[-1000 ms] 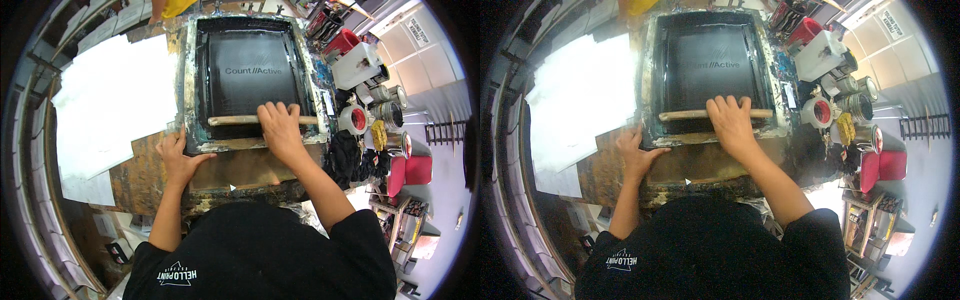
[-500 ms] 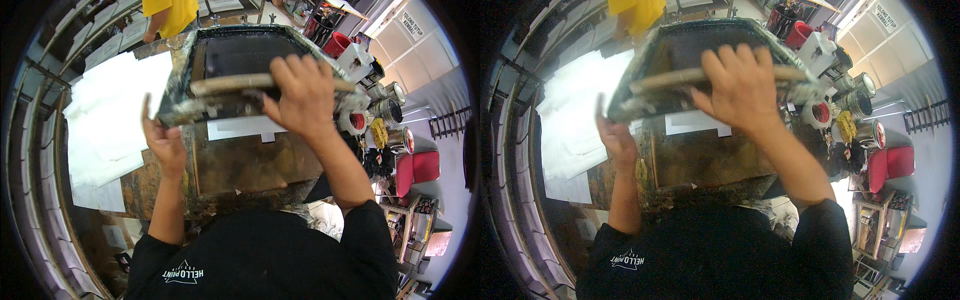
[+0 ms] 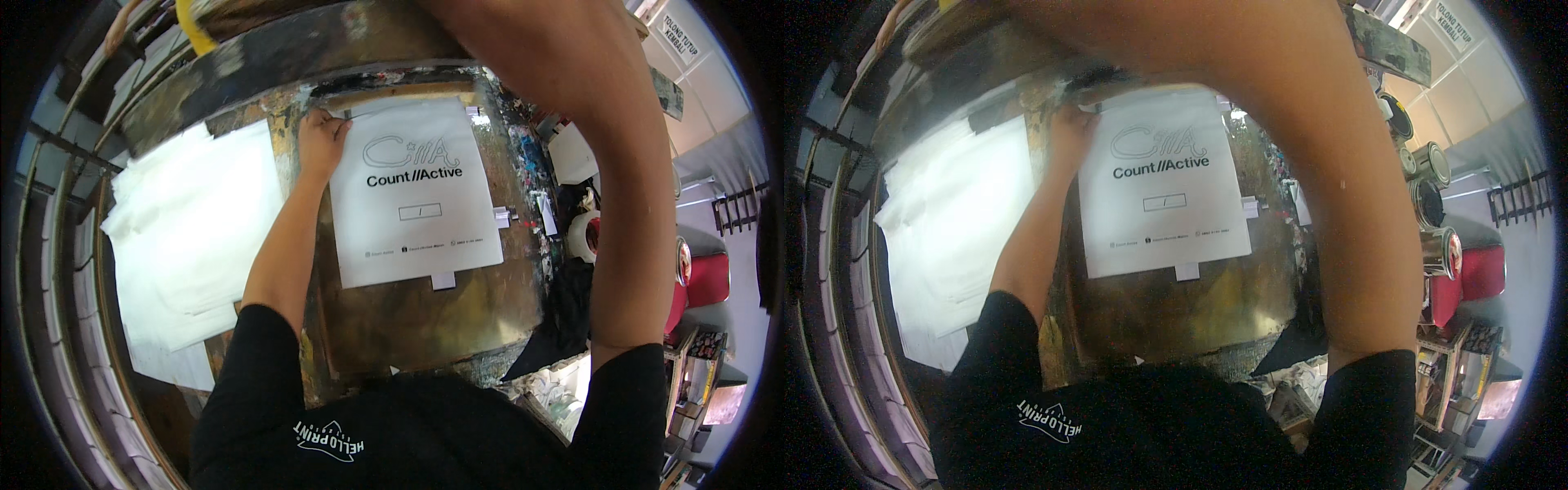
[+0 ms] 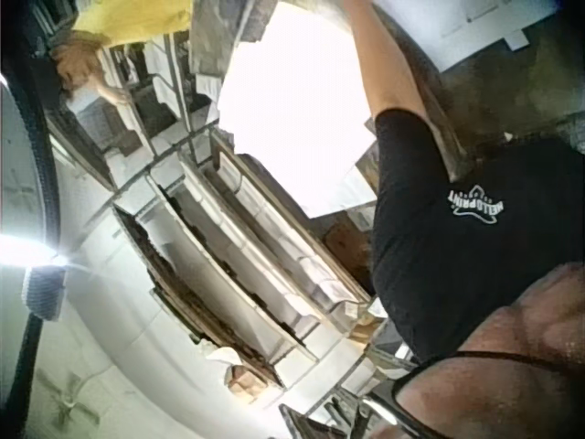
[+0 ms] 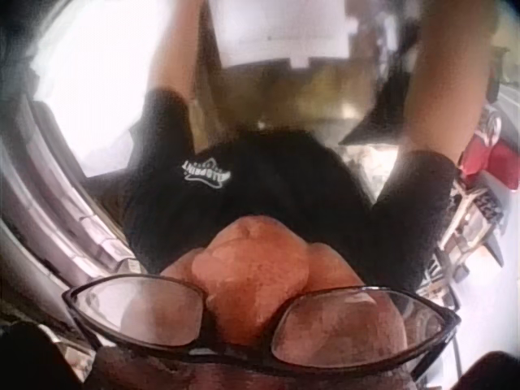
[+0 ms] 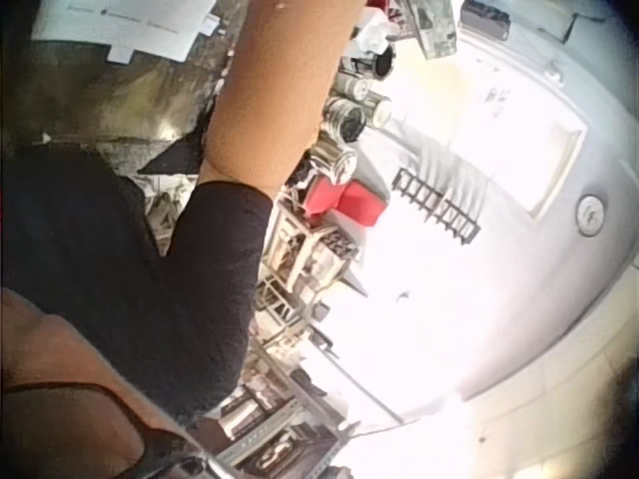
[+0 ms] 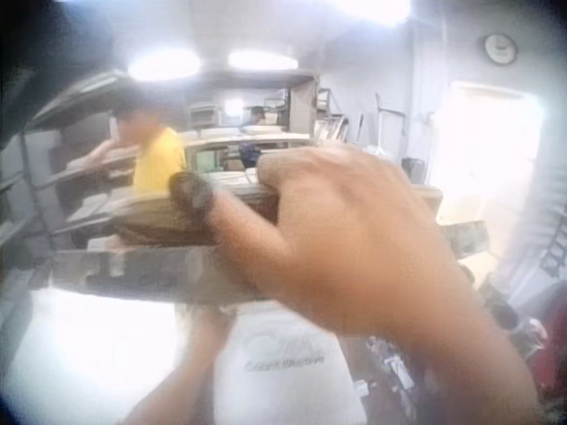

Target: The person performs screen printing by placing sheets of paper onto a workbench, lowering a mesh screen, and using a squeegee to spread ink across the screen. They repeat the process for multiple sheets, lifting the screen after each print and stacking the finished papers to the side.

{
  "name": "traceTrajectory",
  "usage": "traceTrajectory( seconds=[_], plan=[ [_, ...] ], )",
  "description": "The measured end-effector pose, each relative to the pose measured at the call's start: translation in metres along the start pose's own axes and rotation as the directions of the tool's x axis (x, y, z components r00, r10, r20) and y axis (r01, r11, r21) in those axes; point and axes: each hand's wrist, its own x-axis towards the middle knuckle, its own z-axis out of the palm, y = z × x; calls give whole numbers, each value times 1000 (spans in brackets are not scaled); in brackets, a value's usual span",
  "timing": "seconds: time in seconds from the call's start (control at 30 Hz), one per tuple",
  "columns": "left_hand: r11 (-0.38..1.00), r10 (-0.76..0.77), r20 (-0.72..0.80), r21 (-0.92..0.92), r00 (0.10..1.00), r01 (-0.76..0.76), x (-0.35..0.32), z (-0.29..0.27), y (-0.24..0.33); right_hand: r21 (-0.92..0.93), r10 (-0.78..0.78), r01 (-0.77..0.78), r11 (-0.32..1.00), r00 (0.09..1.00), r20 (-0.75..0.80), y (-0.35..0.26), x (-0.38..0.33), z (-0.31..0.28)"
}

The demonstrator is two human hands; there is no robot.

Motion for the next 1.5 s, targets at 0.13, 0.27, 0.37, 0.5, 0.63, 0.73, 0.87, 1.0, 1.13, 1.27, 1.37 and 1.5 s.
traceTrajectory(
  seconds=[0.13,0.27,0.37,0.5,0.63,0.73,0.87,1.0,1.13,1.27,1.37,1.5],
  plan=[
    [948,-256,4,-194,967,252,-21,-67,10,47,41,-42,998,999,26,8,-2,7],
    [927,-363,-141,43,921,372,-70,-167,-2,94,86,-87,992,996,12,-8,-2,6],
    [832,-540,-257,-22,802,554,-132,-228,-38,120,133,-132,984,991,-1,-26,-8,3],
    [783,-520,-379,149,766,605,-192,-310,-92,155,187,-187,970,982,20,-28,-20,2],
    [451,-545,-588,395,597,801,-187,-361,-92,129,94,-86,988,994,-53,-12,-32,13],
    [842,-384,-320,262,866,471,-176,-330,-42,48,55,-51,998,996,-76,-1,-41,22],
    [933,-66,497,339,865,-123,-190,-249,36,27,22,-20,999,997,-76,1,-45,24],
    [937,-120,572,334,812,-97,-192,-222,70,29,21,-20,999,999,-30,-6,-45,17],
    [981,-28,619,168,785,-97,-175,-201,102,70,28,-22,997,996,-80,-12,-38,11],
    [991,19,689,84,724,-106,-157,-161,151,37,146,-153,987,976,160,-13,-21,8],
    [988,135,709,-47,693,-145,-150,-128,198,107,119,-132,985,985,122,-9,-19,3],
    [966,258,703,-175,663,-190,-148,-92,247,172,-52,31,985,992,119,5,-28,-10]
  ],
)
